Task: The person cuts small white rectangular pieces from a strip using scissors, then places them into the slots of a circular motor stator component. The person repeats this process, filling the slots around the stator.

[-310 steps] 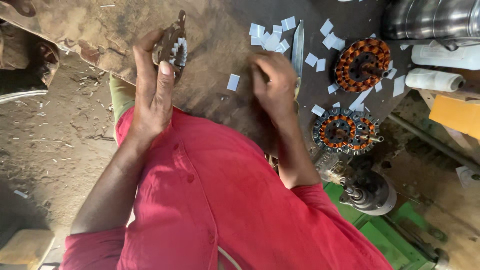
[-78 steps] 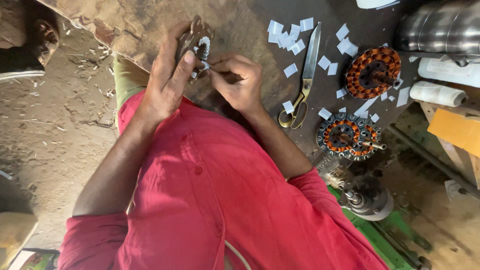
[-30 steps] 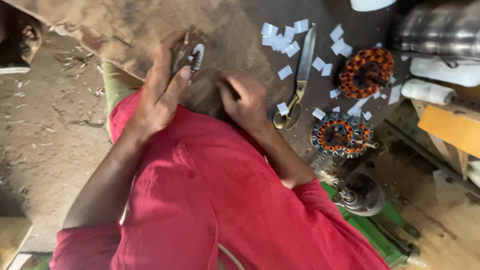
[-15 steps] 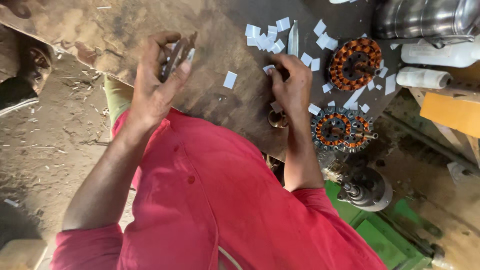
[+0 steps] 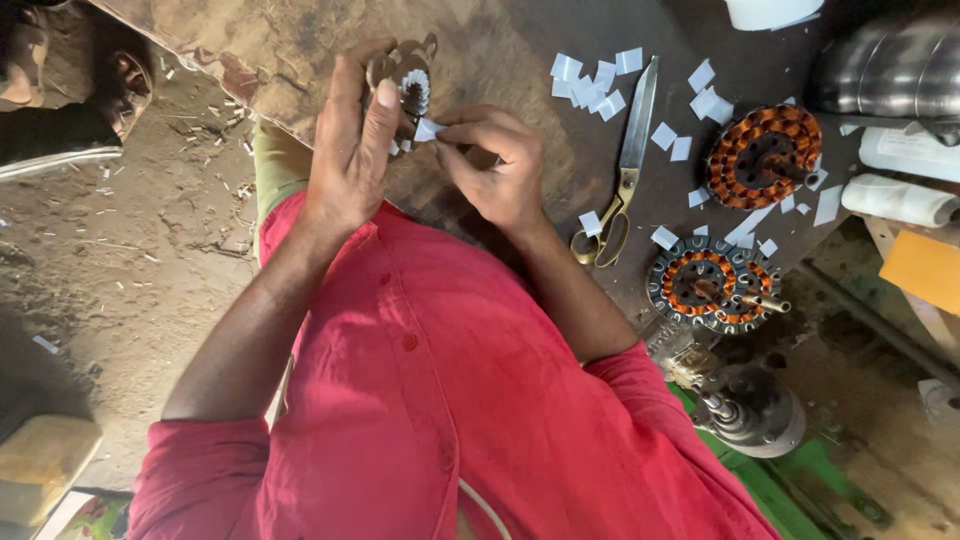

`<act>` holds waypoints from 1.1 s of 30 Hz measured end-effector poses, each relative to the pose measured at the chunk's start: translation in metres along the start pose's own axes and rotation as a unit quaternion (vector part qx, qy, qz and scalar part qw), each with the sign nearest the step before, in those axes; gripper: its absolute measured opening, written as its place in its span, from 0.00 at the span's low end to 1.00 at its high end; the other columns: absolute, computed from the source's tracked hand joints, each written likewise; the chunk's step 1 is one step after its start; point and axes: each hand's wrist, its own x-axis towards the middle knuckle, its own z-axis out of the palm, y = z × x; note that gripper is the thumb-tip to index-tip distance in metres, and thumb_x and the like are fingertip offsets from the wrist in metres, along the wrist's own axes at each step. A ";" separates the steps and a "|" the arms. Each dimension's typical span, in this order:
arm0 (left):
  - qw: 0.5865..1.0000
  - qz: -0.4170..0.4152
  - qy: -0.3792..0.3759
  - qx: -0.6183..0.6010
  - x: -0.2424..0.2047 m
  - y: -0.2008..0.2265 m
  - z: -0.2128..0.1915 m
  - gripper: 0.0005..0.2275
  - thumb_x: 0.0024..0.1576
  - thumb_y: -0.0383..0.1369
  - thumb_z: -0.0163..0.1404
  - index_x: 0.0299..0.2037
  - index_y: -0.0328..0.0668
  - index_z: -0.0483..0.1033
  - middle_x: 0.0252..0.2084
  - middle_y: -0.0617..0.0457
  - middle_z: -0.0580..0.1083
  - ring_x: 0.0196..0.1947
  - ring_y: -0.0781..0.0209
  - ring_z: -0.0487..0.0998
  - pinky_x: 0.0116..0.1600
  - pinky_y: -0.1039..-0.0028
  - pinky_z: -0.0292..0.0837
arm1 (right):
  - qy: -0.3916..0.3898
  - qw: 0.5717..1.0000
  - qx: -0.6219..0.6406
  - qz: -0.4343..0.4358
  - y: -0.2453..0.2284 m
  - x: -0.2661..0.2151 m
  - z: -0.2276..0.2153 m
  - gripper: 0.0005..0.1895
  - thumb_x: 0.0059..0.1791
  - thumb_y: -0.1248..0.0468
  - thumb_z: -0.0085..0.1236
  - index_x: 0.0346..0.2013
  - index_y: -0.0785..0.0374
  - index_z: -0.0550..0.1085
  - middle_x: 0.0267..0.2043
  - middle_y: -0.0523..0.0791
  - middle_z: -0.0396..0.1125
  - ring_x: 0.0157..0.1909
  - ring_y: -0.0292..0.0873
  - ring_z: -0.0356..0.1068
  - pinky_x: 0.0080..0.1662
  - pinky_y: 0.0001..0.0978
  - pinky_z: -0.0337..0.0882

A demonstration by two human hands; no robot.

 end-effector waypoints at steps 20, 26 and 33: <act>1.000 0.004 -0.001 0.008 0.007 0.007 -0.002 0.15 0.76 0.36 0.39 0.65 0.34 0.62 0.51 0.38 0.78 0.50 0.48 0.83 0.52 0.63 0.77 | 0.045 0.996 0.010 0.078 0.021 0.001 0.030 0.05 0.47 0.77 0.66 0.33 0.70 0.77 0.41 0.49 0.73 0.42 0.42 0.75 0.43 0.31 0.76; 0.999 0.034 0.000 -0.012 0.005 0.009 -0.004 0.14 0.78 0.36 0.38 0.66 0.34 0.61 0.50 0.40 0.78 0.49 0.50 0.83 0.52 0.63 0.77 | -0.014 0.996 -0.081 -0.045 0.022 -0.001 0.007 0.09 0.44 0.75 0.68 0.37 0.70 0.79 0.46 0.52 0.74 0.47 0.49 0.77 0.48 0.36 0.77; 0.998 0.053 0.012 0.016 0.007 0.008 -0.001 0.13 0.78 0.35 0.40 0.64 0.33 0.62 0.49 0.40 0.77 0.48 0.47 0.82 0.52 0.61 0.75 | -0.016 0.991 -0.108 -0.075 0.025 0.002 0.015 0.08 0.44 0.76 0.66 0.38 0.68 0.79 0.43 0.50 0.75 0.47 0.47 0.78 0.49 0.35 0.79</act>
